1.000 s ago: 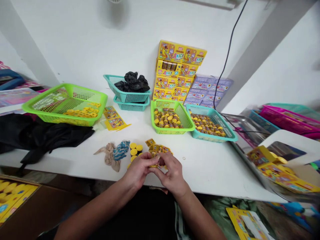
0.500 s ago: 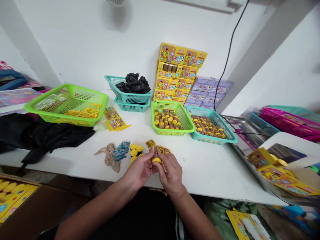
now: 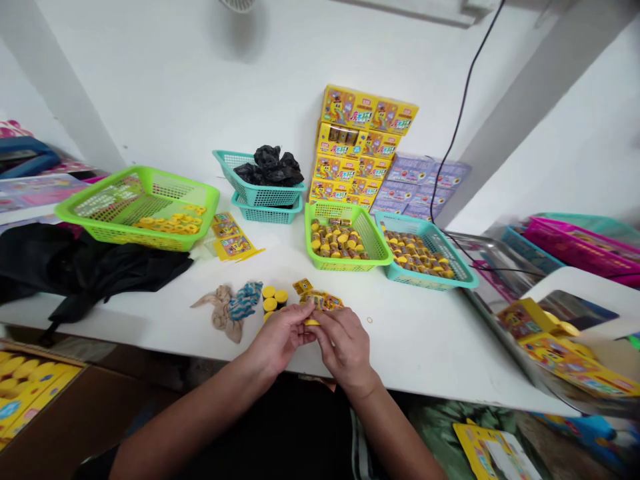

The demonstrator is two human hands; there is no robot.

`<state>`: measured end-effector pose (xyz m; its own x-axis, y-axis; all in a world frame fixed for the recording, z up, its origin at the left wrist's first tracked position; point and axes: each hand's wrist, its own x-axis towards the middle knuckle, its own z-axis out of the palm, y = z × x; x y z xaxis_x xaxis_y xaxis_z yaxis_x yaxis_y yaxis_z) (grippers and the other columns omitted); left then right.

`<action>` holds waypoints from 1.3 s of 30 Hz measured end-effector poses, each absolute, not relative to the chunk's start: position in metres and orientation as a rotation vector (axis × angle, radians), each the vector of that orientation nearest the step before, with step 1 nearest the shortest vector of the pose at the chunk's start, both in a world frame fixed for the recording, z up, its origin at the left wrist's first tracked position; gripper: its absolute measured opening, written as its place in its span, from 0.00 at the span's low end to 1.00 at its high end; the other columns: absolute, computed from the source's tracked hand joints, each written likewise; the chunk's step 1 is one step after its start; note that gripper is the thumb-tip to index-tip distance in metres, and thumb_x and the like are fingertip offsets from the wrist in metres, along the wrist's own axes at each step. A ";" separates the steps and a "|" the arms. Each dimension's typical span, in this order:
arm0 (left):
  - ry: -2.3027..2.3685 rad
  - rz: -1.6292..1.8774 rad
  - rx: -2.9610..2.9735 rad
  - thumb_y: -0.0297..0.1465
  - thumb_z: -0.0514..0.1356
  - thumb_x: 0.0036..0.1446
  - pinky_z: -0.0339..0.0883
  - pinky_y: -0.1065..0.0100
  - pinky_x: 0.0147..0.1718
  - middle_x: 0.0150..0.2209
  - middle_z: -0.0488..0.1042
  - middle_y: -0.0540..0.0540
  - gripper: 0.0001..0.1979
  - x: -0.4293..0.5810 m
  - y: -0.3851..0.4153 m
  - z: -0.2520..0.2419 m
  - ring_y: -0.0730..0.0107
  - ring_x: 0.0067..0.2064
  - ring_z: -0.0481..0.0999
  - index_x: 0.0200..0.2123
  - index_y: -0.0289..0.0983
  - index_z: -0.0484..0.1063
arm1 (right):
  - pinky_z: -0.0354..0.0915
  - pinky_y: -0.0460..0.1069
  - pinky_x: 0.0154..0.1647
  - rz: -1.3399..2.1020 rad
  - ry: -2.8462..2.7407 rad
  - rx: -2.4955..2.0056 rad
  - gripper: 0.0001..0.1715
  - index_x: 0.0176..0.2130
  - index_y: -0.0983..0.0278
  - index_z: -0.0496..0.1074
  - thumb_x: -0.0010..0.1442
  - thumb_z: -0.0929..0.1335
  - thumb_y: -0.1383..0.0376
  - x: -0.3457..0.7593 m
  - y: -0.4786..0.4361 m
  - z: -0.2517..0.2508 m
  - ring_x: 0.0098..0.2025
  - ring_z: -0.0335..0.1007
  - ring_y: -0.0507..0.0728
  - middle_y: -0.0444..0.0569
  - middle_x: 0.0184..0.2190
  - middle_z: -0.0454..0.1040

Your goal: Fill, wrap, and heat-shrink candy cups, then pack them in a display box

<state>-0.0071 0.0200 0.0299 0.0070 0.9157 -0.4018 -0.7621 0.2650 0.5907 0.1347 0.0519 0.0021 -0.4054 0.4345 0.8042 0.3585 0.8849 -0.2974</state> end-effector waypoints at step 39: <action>0.830 1.244 0.201 0.32 0.67 0.54 0.66 0.72 0.29 0.25 0.76 0.45 0.09 0.001 0.021 0.023 0.73 0.25 0.72 0.31 0.30 0.76 | 0.69 0.53 0.33 0.210 -1.953 -0.537 0.19 0.49 0.63 0.72 0.59 0.68 0.76 0.135 0.056 -0.003 0.33 0.69 0.57 0.50 0.31 0.73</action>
<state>0.0012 0.0206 0.0231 0.0783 0.8916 -0.4460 -0.7543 0.3455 0.5583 0.1354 0.0562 -0.0034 -0.3479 0.4583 0.8179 0.2743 0.8840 -0.3787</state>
